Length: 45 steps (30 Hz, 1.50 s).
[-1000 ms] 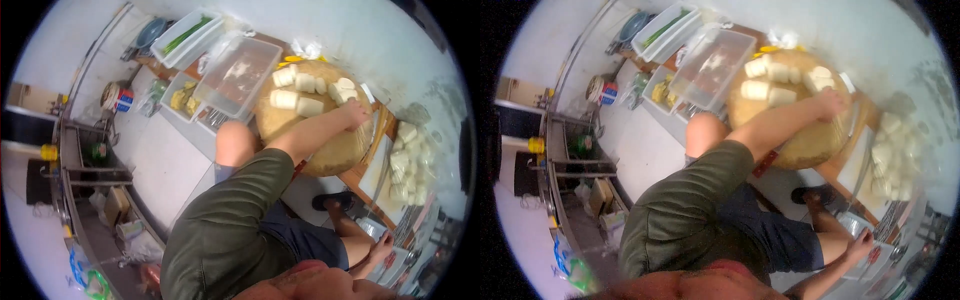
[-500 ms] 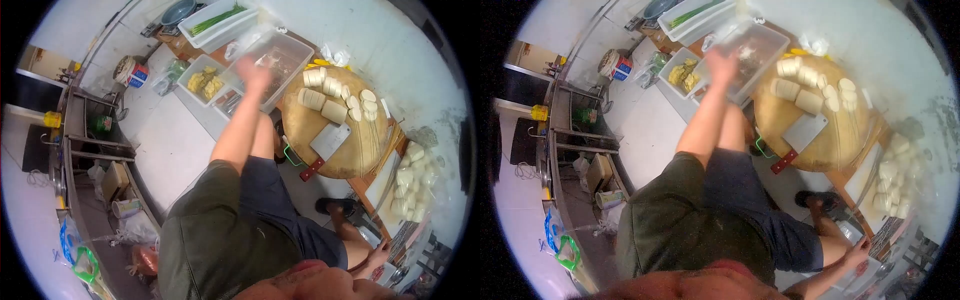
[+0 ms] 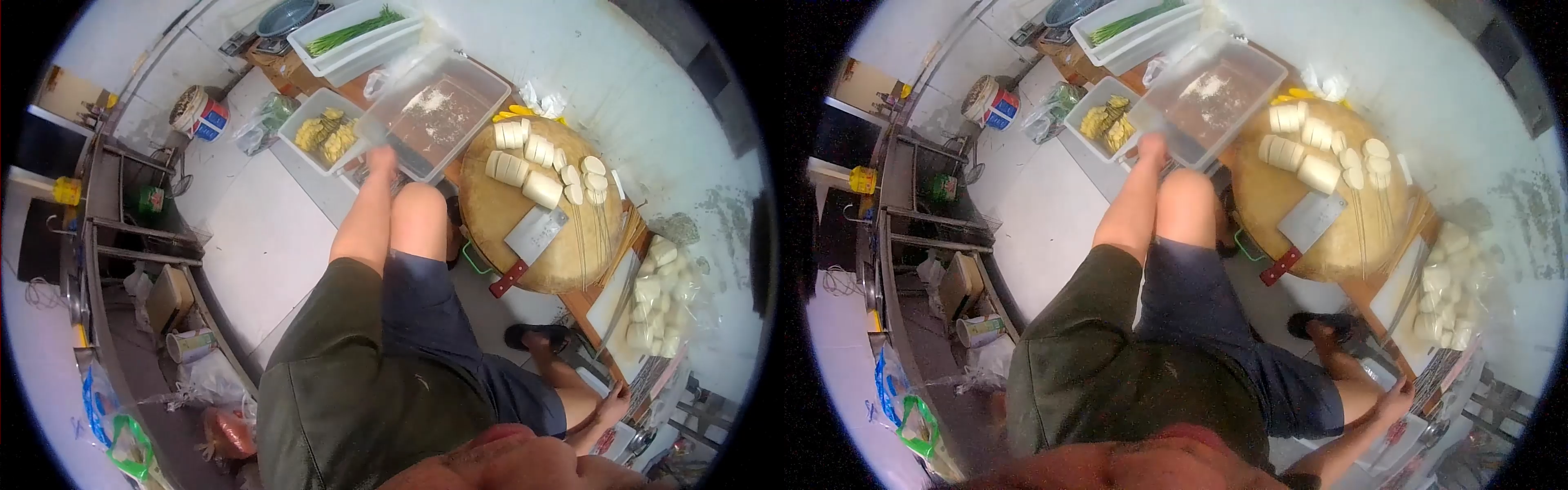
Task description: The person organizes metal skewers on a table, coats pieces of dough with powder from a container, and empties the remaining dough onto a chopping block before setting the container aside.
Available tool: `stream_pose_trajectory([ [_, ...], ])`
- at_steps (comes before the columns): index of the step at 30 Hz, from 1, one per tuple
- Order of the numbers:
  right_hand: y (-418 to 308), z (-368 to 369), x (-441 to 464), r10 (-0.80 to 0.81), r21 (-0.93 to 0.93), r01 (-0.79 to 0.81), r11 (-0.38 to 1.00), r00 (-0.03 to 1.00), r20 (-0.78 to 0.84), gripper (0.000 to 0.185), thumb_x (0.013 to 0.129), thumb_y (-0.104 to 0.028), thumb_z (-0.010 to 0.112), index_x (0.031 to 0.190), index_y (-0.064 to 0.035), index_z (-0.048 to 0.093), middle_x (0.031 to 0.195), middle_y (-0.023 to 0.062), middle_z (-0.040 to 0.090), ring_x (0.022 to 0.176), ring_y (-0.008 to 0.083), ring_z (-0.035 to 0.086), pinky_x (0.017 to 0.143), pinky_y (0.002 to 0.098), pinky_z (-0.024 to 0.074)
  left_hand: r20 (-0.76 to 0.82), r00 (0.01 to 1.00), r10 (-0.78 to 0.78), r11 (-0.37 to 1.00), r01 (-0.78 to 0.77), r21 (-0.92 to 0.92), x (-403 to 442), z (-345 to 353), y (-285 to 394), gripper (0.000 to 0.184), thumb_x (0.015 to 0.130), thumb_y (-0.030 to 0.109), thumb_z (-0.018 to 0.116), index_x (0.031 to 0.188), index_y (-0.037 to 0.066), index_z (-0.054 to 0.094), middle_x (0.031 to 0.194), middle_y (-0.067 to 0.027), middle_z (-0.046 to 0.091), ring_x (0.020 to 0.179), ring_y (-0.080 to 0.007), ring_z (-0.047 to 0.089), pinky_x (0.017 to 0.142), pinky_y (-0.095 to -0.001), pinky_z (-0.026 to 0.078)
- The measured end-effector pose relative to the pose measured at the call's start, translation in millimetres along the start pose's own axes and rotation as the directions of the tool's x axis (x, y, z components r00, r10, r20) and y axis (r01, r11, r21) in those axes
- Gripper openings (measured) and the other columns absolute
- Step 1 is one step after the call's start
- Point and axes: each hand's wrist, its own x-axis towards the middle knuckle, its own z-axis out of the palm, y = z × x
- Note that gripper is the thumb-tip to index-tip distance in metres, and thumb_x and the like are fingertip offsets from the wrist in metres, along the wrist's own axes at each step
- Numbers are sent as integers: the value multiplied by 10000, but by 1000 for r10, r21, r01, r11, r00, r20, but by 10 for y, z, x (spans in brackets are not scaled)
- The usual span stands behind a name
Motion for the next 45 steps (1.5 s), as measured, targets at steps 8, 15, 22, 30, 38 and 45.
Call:
stream_pose_trajectory([
  [8,263,65,132,-47,-17,45,999,981,-186,434,925,-372,541,1052,36,617,954,188,656,888,330,619,790,387,465,4,889,-457,42,26,-999,-293,-701,113,247,873,128,466,1041,-40,530,975,-203,615,848,-295,641,704,-413,510],
  [15,-1320,-505,564,-265,380,318,868,946,-186,493,979,-306,435,1368,-5,408,1386,162,447,1284,271,405,1058,349,300,-107,977,-186,-198,-144,-970,-1015,-1708,1057,286,939,120,397,1199,5,368,1077,-169,551,910,-266,616,692,-391,553],
  [22,-2539,-1153,838,-454,538,491,685,865,-212,544,995,-353,285,1428,-28,334,1490,104,316,1381,229,272,1139,363,181,-62,983,172,-32,-57,-998,-1724,-1501,2023,255,948,134,407,1175,20,395,1128,-177,547,933,-286,616,679,-395,552],
  [30,-1755,-1487,1057,-549,850,217,481,830,99,703,973,-535,232,1422,-1,320,1495,118,306,1392,240,244,1144,408,124,86,913,398,27,82,-996,-2232,-1210,2800,343,932,182,428,1226,14,373,1163,-142,536,928,-251,588,674,-372,530],
  [38,-1096,-1815,972,-413,953,157,260,910,-37,829,923,-633,238,1368,49,391,1454,177,362,1379,272,283,1151,366,111,138,813,566,-50,201,-978,-2349,-824,3321,298,952,164,468,1219,65,380,1147,-161,548,931,-292,610,702,-398,539],
  [45,-964,-1930,790,-269,919,190,346,958,-97,938,882,-710,210,1392,68,331,1478,180,315,1400,256,234,1154,368,85,241,746,621,-45,342,-939,-2663,-619,3582,389,907,158,519,1233,21,357,1136,-155,553,961,-308,620,679,-390,547],
])
